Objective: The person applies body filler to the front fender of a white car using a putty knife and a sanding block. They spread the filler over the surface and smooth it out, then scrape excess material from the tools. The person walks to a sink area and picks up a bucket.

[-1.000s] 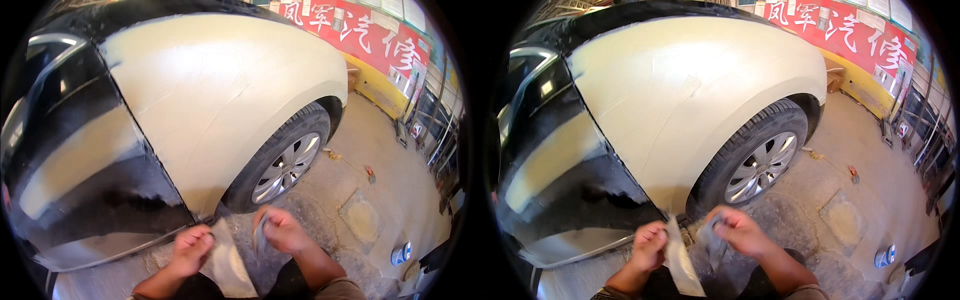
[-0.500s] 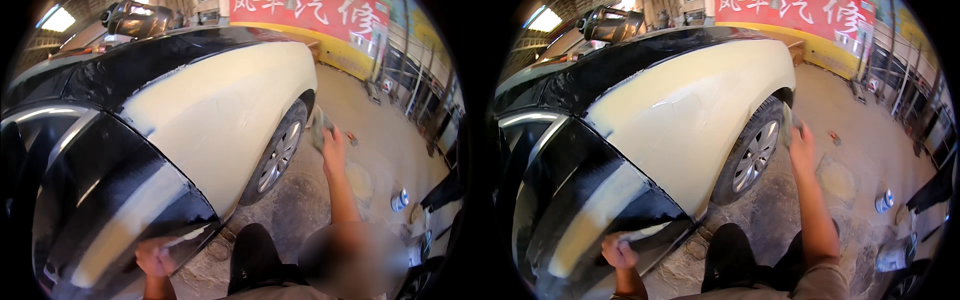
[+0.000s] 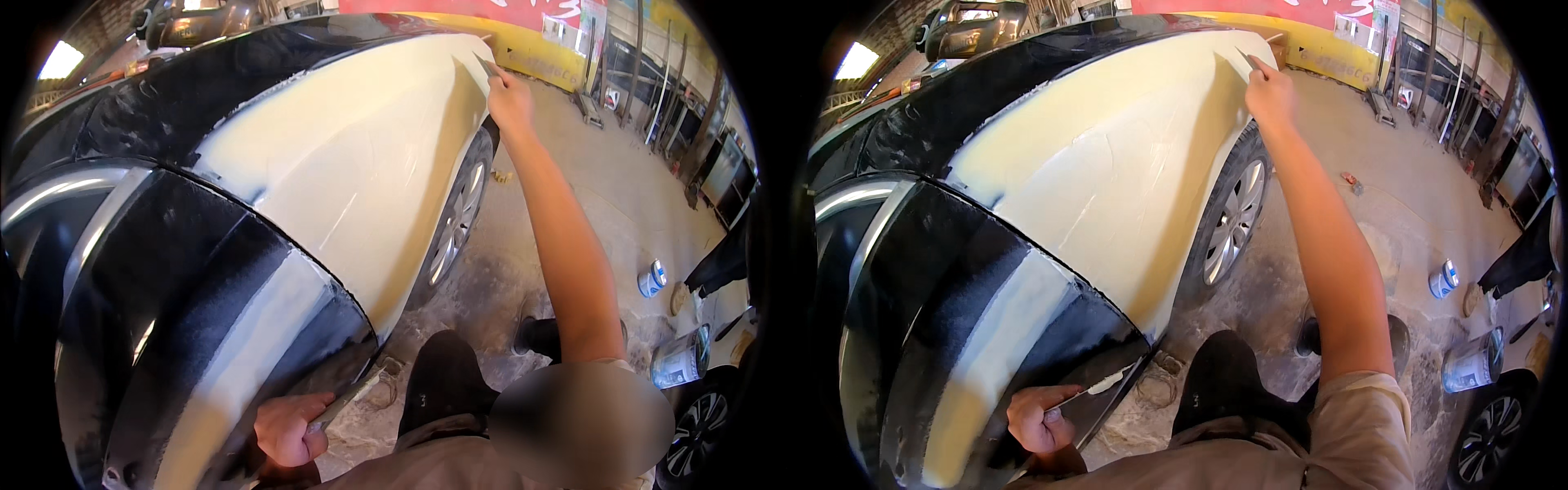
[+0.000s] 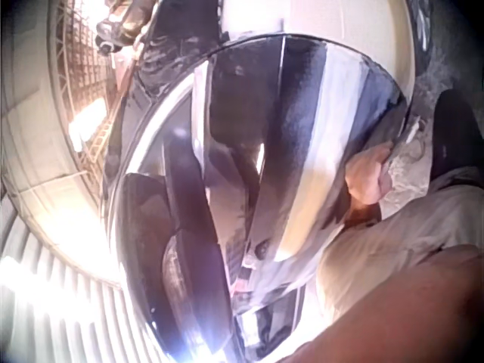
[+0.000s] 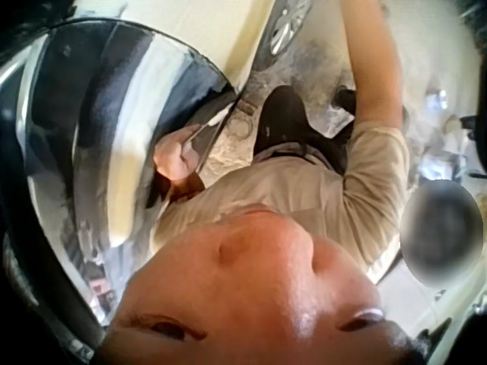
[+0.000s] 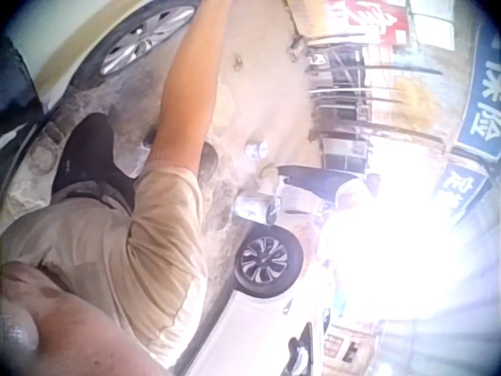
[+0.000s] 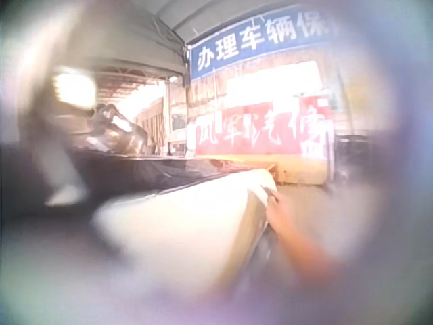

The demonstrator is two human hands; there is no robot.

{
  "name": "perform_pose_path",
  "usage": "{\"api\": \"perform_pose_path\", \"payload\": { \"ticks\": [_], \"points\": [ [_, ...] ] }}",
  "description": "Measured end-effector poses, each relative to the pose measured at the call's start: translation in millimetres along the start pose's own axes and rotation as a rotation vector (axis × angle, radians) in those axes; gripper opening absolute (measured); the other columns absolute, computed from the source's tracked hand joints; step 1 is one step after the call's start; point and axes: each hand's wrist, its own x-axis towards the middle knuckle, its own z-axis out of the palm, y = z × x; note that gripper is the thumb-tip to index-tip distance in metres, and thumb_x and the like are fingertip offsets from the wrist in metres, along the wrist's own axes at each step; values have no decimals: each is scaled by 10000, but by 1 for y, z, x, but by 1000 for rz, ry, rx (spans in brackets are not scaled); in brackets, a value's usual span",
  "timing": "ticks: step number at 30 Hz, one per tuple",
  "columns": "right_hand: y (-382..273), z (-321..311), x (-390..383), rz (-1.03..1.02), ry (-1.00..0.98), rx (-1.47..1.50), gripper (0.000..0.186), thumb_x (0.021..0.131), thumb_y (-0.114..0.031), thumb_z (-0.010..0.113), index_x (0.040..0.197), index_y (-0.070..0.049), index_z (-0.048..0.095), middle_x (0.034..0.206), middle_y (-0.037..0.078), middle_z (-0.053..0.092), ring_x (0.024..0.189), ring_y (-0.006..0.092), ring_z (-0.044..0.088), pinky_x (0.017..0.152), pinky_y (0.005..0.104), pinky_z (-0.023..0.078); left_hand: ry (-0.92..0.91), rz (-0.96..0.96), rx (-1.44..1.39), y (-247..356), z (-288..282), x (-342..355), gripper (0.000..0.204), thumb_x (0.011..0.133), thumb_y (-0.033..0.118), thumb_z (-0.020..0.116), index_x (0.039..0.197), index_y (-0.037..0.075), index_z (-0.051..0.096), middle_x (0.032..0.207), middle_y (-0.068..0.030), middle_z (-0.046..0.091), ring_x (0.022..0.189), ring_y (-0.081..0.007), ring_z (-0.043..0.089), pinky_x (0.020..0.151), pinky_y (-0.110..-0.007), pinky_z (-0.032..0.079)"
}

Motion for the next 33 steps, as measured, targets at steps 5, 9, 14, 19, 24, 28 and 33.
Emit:
{"api": "perform_pose_path", "payload": {
  "ticks": [5, 9, 14, 19, 24, 28, 33],
  "points": [
    [-5, 20, -22, 53, 16, -7, 383, 870, -263, 473, 1178, -267, 700, 969, 130, 716, 922, 289, 664, 873, 379, 500, 59, -50, 33, 4, 6, -5, 316, 1006, 247, 465, 815, 9, 549, 647, -124, 692, 526, -210, 652, 531, -279, 494],
    [-21, 24, -56, 100, -10, -22, 387, 870, -274, 469, 1185, -277, 695, 938, 116, 718, 924, 296, 665, 887, 385, 500, 86, 16, -30, -2, 5, -5, 153, 868, 42, 501, 737, -23, 545, 638, -145, 671, 554, -252, 696, 440, -302, 518],
    [-51, 12, -103, 59, -19, -7, 388, 876, -257, 469, 1194, -243, 690, 832, 114, 710, 819, 304, 671, 846, 384, 510, 88, -9, -18, 2, 7, -4, 235, 922, 112, 514, 728, -14, 549, 638, -140, 674, 551, -245, 693, 453, -297, 515],
    [-65, 12, -152, 5, -45, 76, 369, 897, -206, 468, 1195, -182, 685, 915, 131, 712, 864, 304, 670, 854, 368, 500, 55, -87, 30, 4, 7, -9, 309, 1018, 289, 469, 880, 18, 524, 638, -109, 683, 541, -193, 644, 577, -258, 465],
    [-65, 16, -188, -175, 45, 186, 335, 877, -113, 485, 1145, -90, 684, 1094, 137, 685, 999, 313, 651, 909, 380, 484, 78, -71, 6, 4, 10, -10, 307, 1020, 298, 472, 889, 22, 506, 632, -104, 676, 540, -196, 650, 572, -260, 463],
    [-64, 18, -213, -248, 63, 216, 348, 853, -74, 498, 1155, -75, 670, 1174, 132, 658, 1096, 306, 613, 933, 405, 449, 110, -39, 9, 2, 16, -8, 327, 1018, 305, 475, 880, 9, 501, 573, -84, 627, 496, -199, 638, 532, -263, 460],
    [-69, 11, -249, -274, -9, 188, 428, 826, -41, 508, 1224, -121, 644, 1273, 116, 611, 1226, 302, 534, 962, 509, 369, 112, 97, -63, -8, 11, -12, 213, 878, 129, 660, 878, -26, 514, 633, -183, 668, 536, -251, 690, 420, -268, 498]
  ]
}}
